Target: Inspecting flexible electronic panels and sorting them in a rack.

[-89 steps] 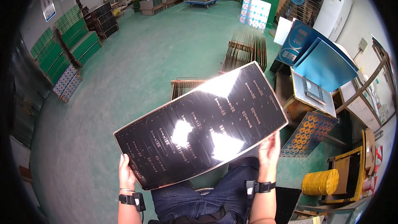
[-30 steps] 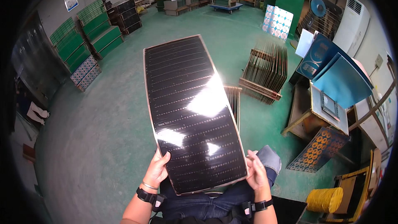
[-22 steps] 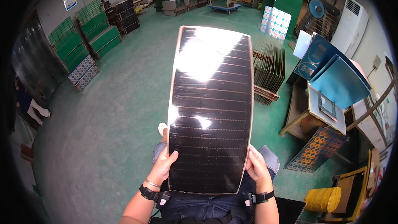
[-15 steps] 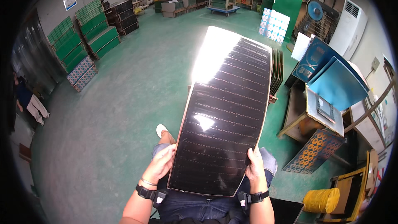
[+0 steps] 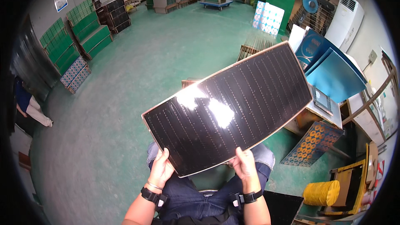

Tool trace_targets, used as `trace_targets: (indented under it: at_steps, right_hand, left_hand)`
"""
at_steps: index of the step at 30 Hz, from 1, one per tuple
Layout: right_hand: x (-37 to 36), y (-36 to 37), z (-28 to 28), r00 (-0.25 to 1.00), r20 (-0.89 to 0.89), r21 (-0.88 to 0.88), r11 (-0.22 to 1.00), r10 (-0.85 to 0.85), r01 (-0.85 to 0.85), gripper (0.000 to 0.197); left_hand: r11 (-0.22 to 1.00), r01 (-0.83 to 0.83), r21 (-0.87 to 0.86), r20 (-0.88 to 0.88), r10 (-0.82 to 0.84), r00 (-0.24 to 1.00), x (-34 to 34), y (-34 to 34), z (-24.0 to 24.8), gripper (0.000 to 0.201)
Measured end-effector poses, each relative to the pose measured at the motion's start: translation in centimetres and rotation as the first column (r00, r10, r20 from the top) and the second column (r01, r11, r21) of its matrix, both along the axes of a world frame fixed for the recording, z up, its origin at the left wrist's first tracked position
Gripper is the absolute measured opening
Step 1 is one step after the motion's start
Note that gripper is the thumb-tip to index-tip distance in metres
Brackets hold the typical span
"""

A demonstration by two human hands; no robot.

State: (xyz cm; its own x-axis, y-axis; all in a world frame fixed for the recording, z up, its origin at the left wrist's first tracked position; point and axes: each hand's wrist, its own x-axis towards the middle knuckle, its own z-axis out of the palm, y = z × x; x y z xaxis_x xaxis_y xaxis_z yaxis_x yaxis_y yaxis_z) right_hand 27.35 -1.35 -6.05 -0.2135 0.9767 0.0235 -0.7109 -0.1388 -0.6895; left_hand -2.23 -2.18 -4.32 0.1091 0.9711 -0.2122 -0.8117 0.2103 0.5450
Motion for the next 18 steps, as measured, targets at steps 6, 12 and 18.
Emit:
trace_targets:
  at_steps: [6, 12, 18]
  right_hand:
    - [6.0, -0.4, 2.1, 0.815, -0.142, -0.141, 0.826, -0.563, 0.546, 0.023]
    - [17.9, -4.9, -1.9, 0.64, -0.22, -0.104, 0.671, -0.736, 0.735, 0.038]
    - [18.9, -8.4, -0.3, 0.578, 0.225, -0.071, 0.578, -0.785, 0.813, 0.046]
  left_hand:
    - [0.995, -0.094, -0.03, -0.123, 0.089, 0.988, -2.9, 1.1, -1.4, 0.033]
    - [0.989, -0.146, -0.005, -0.36, 0.134, 0.923, -6.0, 1.9, -3.7, 0.023]
    - [0.971, -0.212, -0.112, -0.561, 0.114, 0.82, -7.2, 2.1, -9.1, 0.026]
